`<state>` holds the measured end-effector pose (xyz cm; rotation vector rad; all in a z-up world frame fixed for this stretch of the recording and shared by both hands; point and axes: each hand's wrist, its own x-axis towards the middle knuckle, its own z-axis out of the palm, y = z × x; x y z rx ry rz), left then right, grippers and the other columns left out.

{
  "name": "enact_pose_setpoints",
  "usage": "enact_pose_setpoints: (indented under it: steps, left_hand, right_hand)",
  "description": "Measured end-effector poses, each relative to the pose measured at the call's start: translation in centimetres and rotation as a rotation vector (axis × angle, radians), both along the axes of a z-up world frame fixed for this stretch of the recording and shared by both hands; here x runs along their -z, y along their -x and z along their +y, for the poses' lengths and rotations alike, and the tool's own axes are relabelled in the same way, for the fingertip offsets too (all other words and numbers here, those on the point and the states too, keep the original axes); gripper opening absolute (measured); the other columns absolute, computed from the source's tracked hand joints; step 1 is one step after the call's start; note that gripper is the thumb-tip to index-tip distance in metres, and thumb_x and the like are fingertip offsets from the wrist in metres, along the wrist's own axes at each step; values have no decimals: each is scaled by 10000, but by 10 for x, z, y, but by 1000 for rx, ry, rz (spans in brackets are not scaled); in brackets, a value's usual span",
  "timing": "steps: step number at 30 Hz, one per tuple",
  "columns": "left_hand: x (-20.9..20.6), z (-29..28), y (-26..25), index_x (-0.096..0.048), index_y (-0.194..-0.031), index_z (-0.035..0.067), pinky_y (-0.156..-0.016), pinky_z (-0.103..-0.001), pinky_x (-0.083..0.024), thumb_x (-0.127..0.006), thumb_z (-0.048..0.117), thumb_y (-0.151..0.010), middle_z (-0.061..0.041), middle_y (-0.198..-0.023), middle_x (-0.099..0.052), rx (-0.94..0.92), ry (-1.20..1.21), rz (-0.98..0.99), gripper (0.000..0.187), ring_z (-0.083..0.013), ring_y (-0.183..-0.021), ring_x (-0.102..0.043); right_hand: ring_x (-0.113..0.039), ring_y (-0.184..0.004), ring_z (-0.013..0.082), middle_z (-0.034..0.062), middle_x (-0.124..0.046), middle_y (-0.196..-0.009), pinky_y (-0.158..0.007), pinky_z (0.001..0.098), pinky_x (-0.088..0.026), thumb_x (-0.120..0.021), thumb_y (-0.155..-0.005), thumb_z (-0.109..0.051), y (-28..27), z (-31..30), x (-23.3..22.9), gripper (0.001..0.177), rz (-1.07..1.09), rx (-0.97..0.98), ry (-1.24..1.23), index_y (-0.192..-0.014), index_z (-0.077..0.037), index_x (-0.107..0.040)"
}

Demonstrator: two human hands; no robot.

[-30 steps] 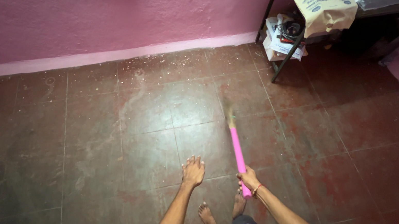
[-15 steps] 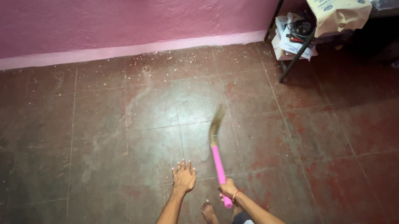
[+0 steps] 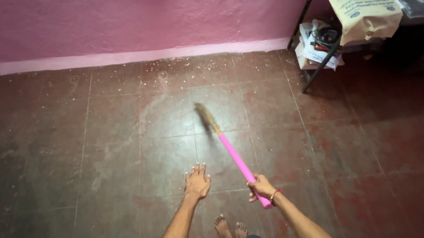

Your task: The person sweeps the tiled floor by hand using a broom, moving dust and debris across the surface while walking around the room.

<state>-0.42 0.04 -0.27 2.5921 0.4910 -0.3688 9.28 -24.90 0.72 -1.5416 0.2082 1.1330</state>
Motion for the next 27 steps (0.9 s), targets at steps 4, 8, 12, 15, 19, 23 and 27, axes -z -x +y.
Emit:
enact_pose_setpoints:
  steps: [4,8,12,15,19,23,27]
  left_hand:
    - [0,-6,-2,-306,-1595,128,-1239,-590,-197,-436,420,-1005,-167,-1671,-242,29,-5,36,671,-350,-1529,-269]
    - [0,-19,-1,-319,-1584,125,-1236,-584,-199,-446,417,-1000,-171,-1674,-234,41,26,0,665,-355,-1534,-254]
    - [-4,-30,0,-323,-1582,120,-1236,-583,-202,-457,411,-987,-174,-1676,-224,46,34,17,676,-348,-1536,-255]
    - [-7,-39,3,-327,-1582,118,-1239,-579,-205,-463,408,-986,-174,-1678,-221,39,38,26,677,-350,-1536,-256]
    - [-12,-49,10,-325,-1585,115,-1240,-577,-202,-464,391,-990,-177,-1681,-214,27,45,43,670,-356,-1536,-254]
    - [-18,-54,16,-331,-1583,126,-1247,-569,-192,-461,386,-989,-174,-1680,-212,4,46,57,661,-347,-1538,-250]
    - [-24,-56,20,-336,-1578,127,-1248,-563,-187,-457,395,-994,-166,-1678,-217,-24,52,36,654,-338,-1540,-250]
  right_hand:
    - [-630,-485,255,86,-551,-708,-438,436,-593,-549,-896,20,0,-26,-5,676,36,137,94,-1481,-248,-342]
    - [-511,-455,149,69,-536,-685,-356,346,-484,-566,-847,30,9,-37,-13,631,-159,143,117,-1435,-184,-480]
    - [-522,-466,155,47,-537,-693,-349,346,-493,-597,-904,-27,28,-30,-23,319,-183,261,168,-1221,-18,-559]
    - [-535,-463,171,54,-537,-678,-350,360,-489,-597,-951,-99,49,-21,-23,223,-132,281,204,-1148,-2,-553]
    - [-526,-460,189,70,-527,-666,-366,369,-476,-551,-985,-186,78,2,-19,203,21,171,278,-1173,-111,-549]
    - [-542,-458,162,51,-550,-672,-356,342,-500,-572,-957,-136,84,21,-19,256,-15,33,131,-1187,-26,-593]
    - [-534,-465,142,46,-573,-680,-368,342,-496,-600,-960,-136,62,25,-19,318,47,-69,35,-1267,-62,-561]
